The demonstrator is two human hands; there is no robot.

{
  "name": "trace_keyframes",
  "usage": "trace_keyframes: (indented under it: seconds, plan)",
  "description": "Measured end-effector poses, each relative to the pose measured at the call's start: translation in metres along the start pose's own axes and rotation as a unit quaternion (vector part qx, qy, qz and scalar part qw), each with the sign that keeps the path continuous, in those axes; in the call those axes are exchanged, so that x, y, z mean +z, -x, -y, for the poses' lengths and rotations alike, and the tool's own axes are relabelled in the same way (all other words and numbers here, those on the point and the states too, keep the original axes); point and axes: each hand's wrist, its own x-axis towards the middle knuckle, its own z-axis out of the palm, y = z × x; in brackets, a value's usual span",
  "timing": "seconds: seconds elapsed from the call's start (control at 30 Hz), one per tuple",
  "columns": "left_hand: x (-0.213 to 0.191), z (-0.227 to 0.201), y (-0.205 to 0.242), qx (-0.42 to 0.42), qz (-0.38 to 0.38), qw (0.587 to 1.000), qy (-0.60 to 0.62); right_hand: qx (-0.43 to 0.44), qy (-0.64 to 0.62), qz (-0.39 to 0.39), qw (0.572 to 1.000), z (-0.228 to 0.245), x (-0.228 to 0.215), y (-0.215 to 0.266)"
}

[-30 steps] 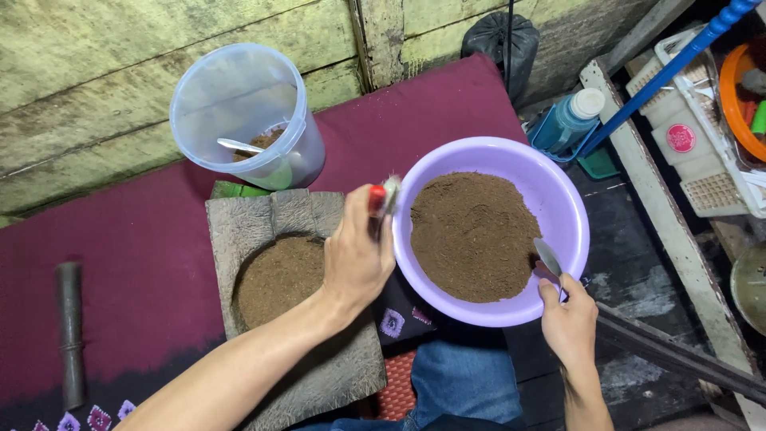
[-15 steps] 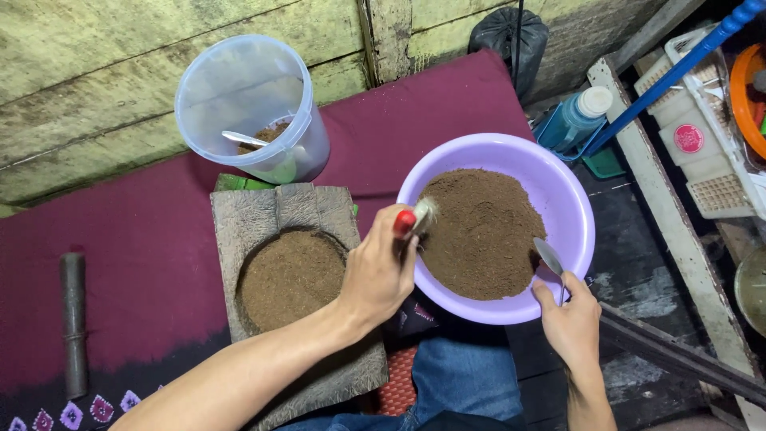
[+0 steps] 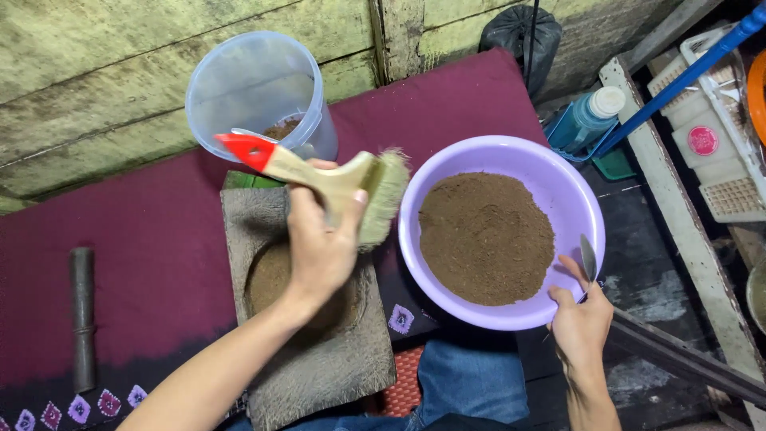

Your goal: Scraping and cleaning brown powder from a wooden mortar using a small spoon and a brush.

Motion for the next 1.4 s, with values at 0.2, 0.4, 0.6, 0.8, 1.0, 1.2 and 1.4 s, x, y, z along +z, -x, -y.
trace_keyframes:
  seconds: [0.2,0.4,0.6,0.8,1.0,1.2,1.4]
  plan:
    - [-0.03,-0.004,0.0,-0.011,0.001,1.0,0.017,0.023,0.002,0.012,1.0,0.012,0.011,0.015]
    - [-0.049,0.003,0.009,0.035,0.012,0.999,0.006,-0.006,0.024,0.027,0.999,-0.004,0.025,0.01]
    - [-0.071,0.011,0.018,0.035,0.015,0.999,-0.006,-0.072,0.157,0.08,0.982,-0.025,0.013,-0.018]
    - [-0.092,0.003,0.025,0.047,-0.022,0.999,-0.009,-0.356,0.249,-0.052,0.899,-0.059,-0.01,-0.039]
    - [-0.111,0.017,0.04,0.203,-0.079,0.976,0.015,-0.361,0.193,0.206,0.889,-0.003,0.056,-0.005]
    - [-0.122,0.027,0.05,0.381,-0.178,0.907,-0.017,-0.38,0.248,0.427,0.782,0.073,0.114,0.065]
    - [-0.135,0.052,0.065,0.399,-0.141,0.895,-0.144,-0.476,0.277,0.458,0.698,0.085,0.166,0.072]
